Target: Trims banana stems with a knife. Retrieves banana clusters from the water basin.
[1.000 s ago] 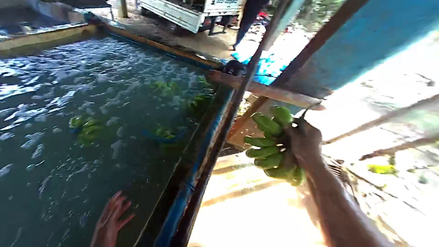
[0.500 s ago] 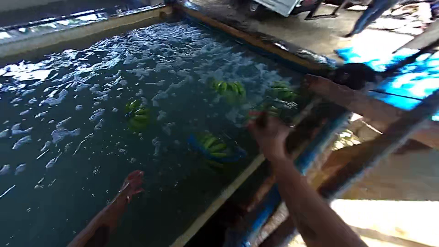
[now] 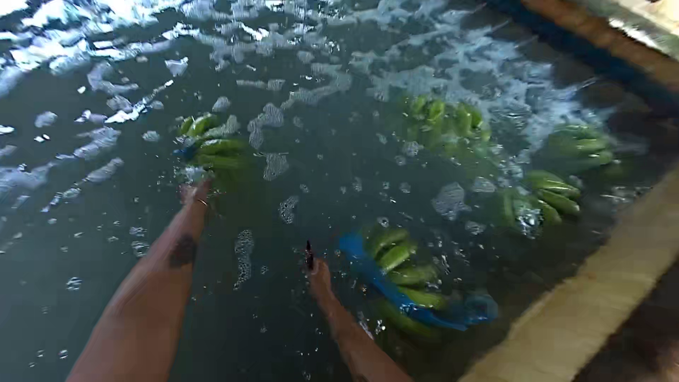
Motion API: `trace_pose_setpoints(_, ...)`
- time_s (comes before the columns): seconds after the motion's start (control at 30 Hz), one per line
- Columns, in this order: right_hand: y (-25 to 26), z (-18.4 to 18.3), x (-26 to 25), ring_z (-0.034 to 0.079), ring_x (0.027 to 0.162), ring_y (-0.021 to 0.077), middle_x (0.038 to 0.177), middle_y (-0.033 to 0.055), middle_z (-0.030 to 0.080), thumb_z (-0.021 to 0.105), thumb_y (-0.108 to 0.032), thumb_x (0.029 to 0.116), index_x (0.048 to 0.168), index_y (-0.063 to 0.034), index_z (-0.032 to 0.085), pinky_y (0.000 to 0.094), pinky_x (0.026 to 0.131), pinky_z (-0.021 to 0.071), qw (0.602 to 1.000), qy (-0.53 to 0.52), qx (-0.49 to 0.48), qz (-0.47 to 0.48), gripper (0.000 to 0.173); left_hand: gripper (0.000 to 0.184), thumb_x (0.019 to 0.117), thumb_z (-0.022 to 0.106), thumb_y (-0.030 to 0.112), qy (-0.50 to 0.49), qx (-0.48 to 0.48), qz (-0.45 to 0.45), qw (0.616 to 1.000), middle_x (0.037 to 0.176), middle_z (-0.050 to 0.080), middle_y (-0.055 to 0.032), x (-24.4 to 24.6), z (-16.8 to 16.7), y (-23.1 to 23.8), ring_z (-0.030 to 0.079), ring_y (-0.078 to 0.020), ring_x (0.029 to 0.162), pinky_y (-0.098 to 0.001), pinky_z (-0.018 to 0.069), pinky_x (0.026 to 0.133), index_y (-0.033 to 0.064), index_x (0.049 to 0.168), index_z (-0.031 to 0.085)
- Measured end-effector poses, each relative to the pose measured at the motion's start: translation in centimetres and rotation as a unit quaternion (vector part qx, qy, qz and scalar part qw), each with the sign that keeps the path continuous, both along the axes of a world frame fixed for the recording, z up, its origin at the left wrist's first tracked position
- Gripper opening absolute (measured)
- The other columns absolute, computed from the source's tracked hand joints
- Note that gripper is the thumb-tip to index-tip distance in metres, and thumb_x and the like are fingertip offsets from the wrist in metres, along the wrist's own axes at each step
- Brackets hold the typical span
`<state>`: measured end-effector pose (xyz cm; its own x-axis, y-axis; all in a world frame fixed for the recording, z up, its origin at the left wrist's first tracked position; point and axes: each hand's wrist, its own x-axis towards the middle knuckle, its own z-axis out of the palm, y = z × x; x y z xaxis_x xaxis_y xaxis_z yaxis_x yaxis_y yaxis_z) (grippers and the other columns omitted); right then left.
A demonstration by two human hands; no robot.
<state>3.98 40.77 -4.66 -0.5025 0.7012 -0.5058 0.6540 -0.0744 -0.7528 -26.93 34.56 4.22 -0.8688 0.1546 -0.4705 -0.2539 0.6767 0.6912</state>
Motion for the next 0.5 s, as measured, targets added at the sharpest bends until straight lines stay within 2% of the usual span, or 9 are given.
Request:
trace_pose_setpoints(0.07,-1.5,-2.0,0.1,0.051,0.138,0.0343,0.145,0.0312,0.053,0.052,-0.006,0.1051,0.143,0.0148,0.047,0.0383,0.118,0.0353,0.996,-0.087,0.002,0.035,0.044,0.058,0.1080,0.052,0.028,-0.061,0.021,-0.013,0.998,0.154,0.039,-0.0318,-0.6,-2.2,-0.7,0.036,-0.0412,0.146,-0.0519,0.0261,0.121,-0.0119,0.148,0.039)
trace_pose_setpoints(0.1,-2.0,-2.3,0.0,0.042,0.147,0.0371,0.153,0.0301,0.046,0.048,-0.014,0.1083,0.148,0.0123,0.044,0.0430,0.124,0.0266,0.980,-0.170,0.011,0.101,0.047,0.054,0.1087,0.050,0.026,-0.095,0.052,0.006,0.994,0.154,0.041,-0.0293,-0.5,-3.0,-1.4,0.038,-0.0386,0.145,-0.0511,0.0277,0.120,-0.0096,0.148,0.040)
trace_pose_setpoints(0.17,-3.1,-2.1,-0.6,0.045,0.145,0.0379,0.151,0.0267,0.050,0.044,-0.025,0.1101,0.148,0.0059,0.049,0.0489,0.122,0.0295,0.956,-0.238,0.030,0.169,0.049,0.053,0.1075,0.052,0.027,-0.149,0.145,0.069,0.976,0.148,0.049,-0.0243,0.9,-5.5,-3.6,0.050,-0.0319,0.133,-0.0478,0.0397,0.111,-0.0032,0.149,0.041)
trace_pose_setpoints(0.2,-3.8,-1.6,-0.8,0.045,0.144,0.0386,0.151,0.0265,0.050,0.043,-0.025,0.1100,0.149,0.0046,0.048,0.0500,0.122,0.0309,0.952,-0.238,0.030,0.188,0.049,0.052,0.1072,0.052,0.033,-0.151,0.191,0.081,0.966,0.139,0.055,-0.0228,2.7,-7.7,-5.5,0.057,-0.0294,0.120,-0.0465,0.0480,0.100,-0.0003,0.147,0.044)
trace_pose_setpoints(0.23,-4.3,-1.4,-0.9,0.045,0.144,0.0383,0.152,0.0257,0.049,0.043,-0.026,0.1099,0.150,0.0027,0.048,0.0505,0.122,0.0314,0.957,-0.221,0.032,0.184,0.049,0.053,0.1057,0.051,0.040,-0.135,0.227,0.098,0.960,0.125,0.063,-0.0211,5.2,-10.0,-7.6,0.064,-0.0267,0.104,-0.0443,0.0559,0.084,0.0016,0.142,0.050)
trace_pose_setpoints(0.3,-6.1,-1.2,-0.9,0.048,0.141,0.0366,0.149,0.0263,0.052,0.049,-0.027,0.1086,0.148,0.0042,0.049,0.0482,0.120,0.0358,0.990,-0.101,0.026,0.091,0.051,0.048,0.1065,0.046,0.044,-0.202,0.257,0.151,0.933,0.108,0.067,-0.0147,11.0,-9.0,-11.5,0.066,-0.0225,0.086,-0.0410,0.0572,0.070,0.0059,0.135,0.055)
trace_pose_setpoints(0.37,-8.3,-1.2,-1.2,0.060,0.127,0.0316,0.136,0.0253,0.061,0.058,-0.025,0.1050,0.144,0.0058,0.051,0.0455,0.110,0.0480,0.999,0.026,0.012,-0.031,0.050,0.042,0.1082,0.042,0.040,-0.255,0.264,0.198,0.909,0.100,0.067,-0.0108,17.4,-6.0,-16.4,0.067,-0.0203,0.082,-0.0391,0.0577,0.068,0.0080,0.131,0.056)
trace_pose_setpoints(0.4,-9.1,-1.0,-1.1,0.062,0.125,0.0314,0.136,0.0253,0.062,0.058,-0.024,0.1049,0.147,0.0051,0.048,0.0462,0.109,0.0493,0.998,0.047,0.002,-0.050,0.053,0.038,0.1079,0.041,0.038,-0.265,0.271,0.213,0.900,0.095,0.069,-0.0080,20.3,-5.2,-18.9,0.068,-0.0181,0.078,-0.0370,0.0590,0.065,0.0095,0.127,0.057)
trace_pose_setpoints(0.5,-10.5,1.1,0.1,0.066,0.117,0.0357,0.128,0.0280,0.066,0.057,-0.019,0.1048,0.144,0.0067,0.052,0.0501,0.105,0.0506,0.999,0.018,-0.018,-0.036,0.047,0.026,0.1067,0.042,0.025,-0.263,0.249,0.249,0.898,0.089,0.067,-0.0040,26.2,-5.2,-26.3,0.067,-0.0123,0.075,-0.0322,0.0586,0.065,0.0069,0.120,0.055)
